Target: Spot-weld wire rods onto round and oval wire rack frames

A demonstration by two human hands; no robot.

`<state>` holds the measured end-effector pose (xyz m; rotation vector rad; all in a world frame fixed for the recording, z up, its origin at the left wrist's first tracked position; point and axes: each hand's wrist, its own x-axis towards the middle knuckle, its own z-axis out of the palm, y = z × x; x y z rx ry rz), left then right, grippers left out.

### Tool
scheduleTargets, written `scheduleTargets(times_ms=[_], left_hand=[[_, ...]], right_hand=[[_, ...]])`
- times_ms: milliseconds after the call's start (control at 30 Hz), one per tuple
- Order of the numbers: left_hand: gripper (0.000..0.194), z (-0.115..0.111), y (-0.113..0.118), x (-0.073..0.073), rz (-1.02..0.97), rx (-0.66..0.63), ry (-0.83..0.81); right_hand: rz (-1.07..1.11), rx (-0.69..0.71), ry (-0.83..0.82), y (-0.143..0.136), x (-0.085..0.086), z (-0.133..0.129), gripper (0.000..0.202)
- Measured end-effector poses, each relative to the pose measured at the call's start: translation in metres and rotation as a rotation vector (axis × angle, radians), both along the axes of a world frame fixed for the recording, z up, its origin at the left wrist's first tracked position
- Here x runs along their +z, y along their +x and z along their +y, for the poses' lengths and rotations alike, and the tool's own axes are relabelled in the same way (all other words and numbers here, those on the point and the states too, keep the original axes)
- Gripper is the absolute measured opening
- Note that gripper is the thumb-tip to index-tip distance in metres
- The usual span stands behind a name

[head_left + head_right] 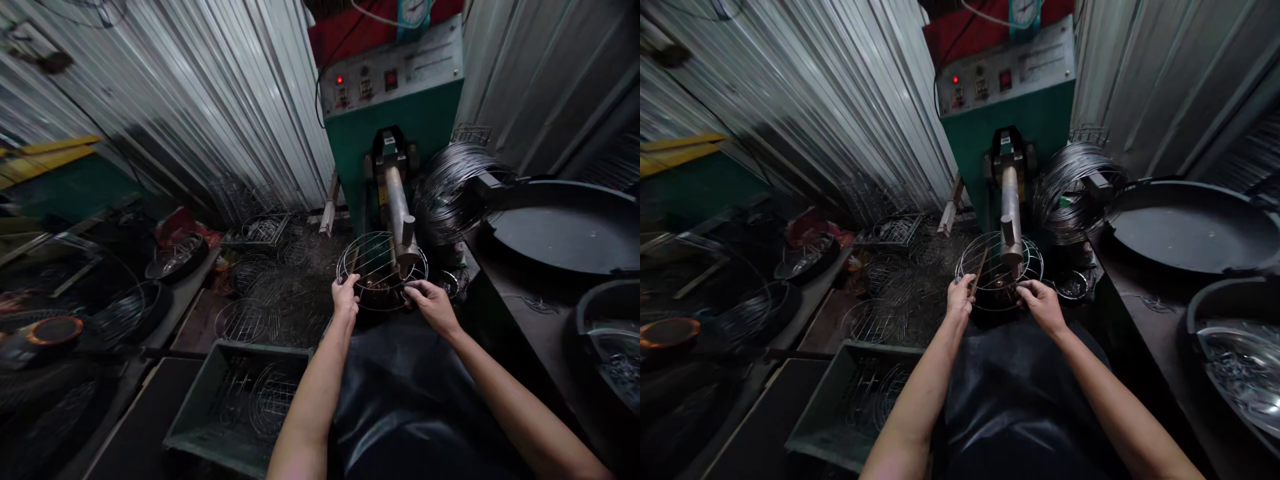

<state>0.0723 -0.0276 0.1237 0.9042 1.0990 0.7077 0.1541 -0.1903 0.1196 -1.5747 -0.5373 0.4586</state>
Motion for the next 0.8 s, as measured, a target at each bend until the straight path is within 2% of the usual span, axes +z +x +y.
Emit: scheduleTargets(times_ms=[267,433,500,567,633,700,733,767,800], left_hand=[[0.030,0.001,0.007,0.001,0.009,0.001,-0.046],[0.029,-0.002,0.009,-0.002,0.048,0.061,-0.080],[0.030,0.000,0.005,-0.002,0.072,0.024,-0.090],[0.031,0.008,-0.003,0.000,0.107,-0.071,-0.122],[0.039,0.025,-0.009,0.005,0.167,-0.185,-0.174],[0.038,0.046,-0.007,0.010,0.262,-0.286,-0.150],[0.032,0.057,-0.002,0.012,0.304,-0.335,-0.104],[0.027,0.066,0.004,0.012,0.321,-0.385,-0.057],[0.023,0.073,0.011,0.012,0.324,-0.438,-0.023]], right_hand=[[-0.002,0.001,-0.011,0.010,0.001,0.001,0.038],[-0.022,-0.005,0.019,0.000,0.002,0.008,0.034],[-0.095,-0.004,-0.011,-0.001,0.001,-0.002,0.035],[-0.220,-0.037,-0.083,0.010,-0.002,-0.031,0.036],[-0.352,-0.169,-0.239,0.034,-0.009,-0.082,0.036],[-0.405,-0.392,-0.557,0.066,-0.018,-0.151,0.034],[-0.381,-0.483,-0.804,0.081,-0.023,-0.188,0.035],[-0.340,-0.547,-1.089,0.094,-0.029,-0.223,0.035],[-0.273,-0.573,-1.203,0.104,-0.034,-0.255,0.034]])
